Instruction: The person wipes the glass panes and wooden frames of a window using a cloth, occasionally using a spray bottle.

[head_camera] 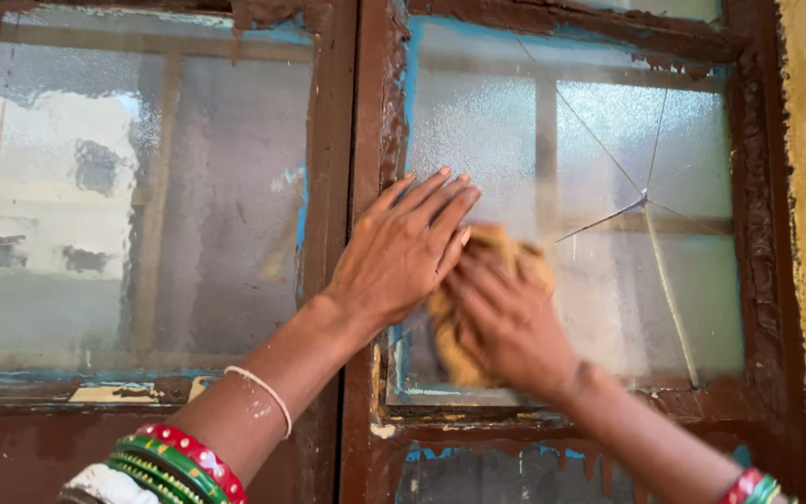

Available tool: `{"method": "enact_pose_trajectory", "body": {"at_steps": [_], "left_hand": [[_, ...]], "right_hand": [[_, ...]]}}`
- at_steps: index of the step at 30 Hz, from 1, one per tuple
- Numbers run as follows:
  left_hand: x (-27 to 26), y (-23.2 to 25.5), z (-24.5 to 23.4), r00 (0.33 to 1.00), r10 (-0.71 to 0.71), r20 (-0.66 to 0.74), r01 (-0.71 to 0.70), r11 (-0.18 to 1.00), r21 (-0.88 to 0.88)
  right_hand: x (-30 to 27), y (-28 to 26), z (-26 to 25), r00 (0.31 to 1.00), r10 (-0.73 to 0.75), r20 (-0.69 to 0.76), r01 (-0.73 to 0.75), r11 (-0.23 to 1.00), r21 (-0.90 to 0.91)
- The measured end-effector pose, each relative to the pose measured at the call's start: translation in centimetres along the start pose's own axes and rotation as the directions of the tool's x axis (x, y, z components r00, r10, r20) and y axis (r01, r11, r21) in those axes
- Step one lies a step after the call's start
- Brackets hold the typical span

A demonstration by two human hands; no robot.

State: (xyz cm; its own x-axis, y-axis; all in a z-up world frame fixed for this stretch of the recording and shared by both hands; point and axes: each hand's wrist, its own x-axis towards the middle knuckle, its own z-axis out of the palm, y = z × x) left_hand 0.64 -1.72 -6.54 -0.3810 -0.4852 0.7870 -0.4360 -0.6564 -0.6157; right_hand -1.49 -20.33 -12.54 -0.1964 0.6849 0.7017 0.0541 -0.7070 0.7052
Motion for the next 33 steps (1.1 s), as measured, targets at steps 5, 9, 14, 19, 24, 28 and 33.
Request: {"method": "enact_pose_trajectory", "body": {"at_steps": [5, 9, 14, 19, 24, 28, 33], "left_hand": [[-0.6, 0.6, -0.8, 1.0, -0.007, -0.017, 0.007, 1.0, 0.022], [-1.2, 0.8, -0.9, 1.0, 0.002, 0.0, -0.002, 0.987, 0.158], [-1.2, 1.0, -0.9, 1.0, -0.011, 0.009, 0.009, 0.984, 0.177], [-0.7, 1.5, -1.2, 1.0, -0.004, 0.008, 0.002, 0.981, 0.192], [0.5, 2.5, -1.2, 0.995, -0.087, 0.058, 0.078, 0.988, 0.134], [1.1, 1.9, -0.7, 1.0, -0.02, -0.019, 0.023, 0.982, 0.189], [0.3, 1.2, -1.4, 0.999, 0.035, 0.004, -0.035, 0.987, 0.159]], "right_hand": [[-1.2, -2.2, -2.0, 0.975, -0.186, 0.125, 0.169, 0.976, 0.136], [-2.2, -0.2, -2.8, 0.956, -0.208, 0.205, 0.165, 0.964, 0.209], [-6.7, 3.9, -1.9, 0.991, 0.01, 0.13, -0.015, 0.999, 0.04], [-10.6, 8.1, -2.7, 0.906, 0.422, 0.031, -0.416, 0.902, -0.111], [-8.9, 4.8, -0.7, 0.826, 0.548, -0.134, -0.564, 0.802, -0.195], [-9.1, 4.6, -1.4, 0.968, 0.203, 0.15, -0.198, 0.979, -0.05], [-9.7, 8.7, -2.6, 0.896, 0.445, 0.012, -0.436, 0.883, -0.172]]}}
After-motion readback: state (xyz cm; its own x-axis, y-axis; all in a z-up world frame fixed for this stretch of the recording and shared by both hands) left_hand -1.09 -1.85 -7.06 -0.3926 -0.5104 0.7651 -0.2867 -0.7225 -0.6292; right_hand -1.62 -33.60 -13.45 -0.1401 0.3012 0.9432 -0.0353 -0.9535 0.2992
